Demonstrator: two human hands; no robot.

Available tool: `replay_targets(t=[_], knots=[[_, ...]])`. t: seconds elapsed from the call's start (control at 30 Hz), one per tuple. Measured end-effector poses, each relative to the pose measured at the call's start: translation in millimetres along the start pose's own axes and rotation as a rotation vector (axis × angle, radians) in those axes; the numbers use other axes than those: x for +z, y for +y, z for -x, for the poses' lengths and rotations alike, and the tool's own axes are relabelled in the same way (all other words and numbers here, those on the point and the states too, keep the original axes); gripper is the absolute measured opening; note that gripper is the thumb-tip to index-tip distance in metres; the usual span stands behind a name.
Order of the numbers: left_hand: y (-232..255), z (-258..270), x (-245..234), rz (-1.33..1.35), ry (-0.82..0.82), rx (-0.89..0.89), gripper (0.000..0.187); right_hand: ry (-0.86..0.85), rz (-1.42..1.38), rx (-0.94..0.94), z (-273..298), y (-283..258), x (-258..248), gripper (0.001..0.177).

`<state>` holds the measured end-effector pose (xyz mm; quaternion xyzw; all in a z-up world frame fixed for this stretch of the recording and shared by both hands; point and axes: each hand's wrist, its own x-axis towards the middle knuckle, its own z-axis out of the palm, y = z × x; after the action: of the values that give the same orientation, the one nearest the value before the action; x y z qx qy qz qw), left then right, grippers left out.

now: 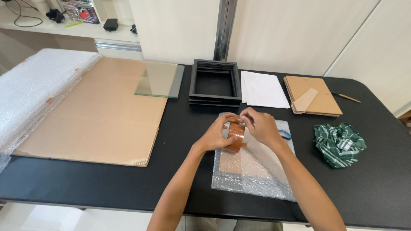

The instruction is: The person tapes a sheet of bubble wrap around a piece of artwork using packing tape and scissors, then places it inside a black frame.

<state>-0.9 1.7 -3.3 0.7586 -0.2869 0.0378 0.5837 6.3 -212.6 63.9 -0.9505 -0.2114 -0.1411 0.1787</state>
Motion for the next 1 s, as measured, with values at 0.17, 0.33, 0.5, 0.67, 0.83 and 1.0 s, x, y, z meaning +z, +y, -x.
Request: replay_targets(t=[0.17,0.33,0.5,0.67,0.83,1.0], knots=[[-4,3,4,0.090,0.064,0.018,0.069,0.182,-0.326,0.047,-1,4,0,0.006],[-22,-1,21,0.371,0.177,-0.053,0.040,0.144,-0.888,0.433,11,15,18,0.033],[-36,-1,47,0.356,0.447,-0.145,0.045,-0.013,-1.076,0.624,20,5,33,0.060],[-39,-7,37,0.489,0.597,-0.363,0.047,0.035,-1.112,0.518,9,10,45,0.076],[-18,-5,19,0.425,0.763,-0.093,0.050,0.038,-1.145,0.501,5,-1,20,0.060],[-26,-1,29,0.146,0.803,0.018,0.032,-0.097,-1.460,0.539,-9,4,56,0.042]])
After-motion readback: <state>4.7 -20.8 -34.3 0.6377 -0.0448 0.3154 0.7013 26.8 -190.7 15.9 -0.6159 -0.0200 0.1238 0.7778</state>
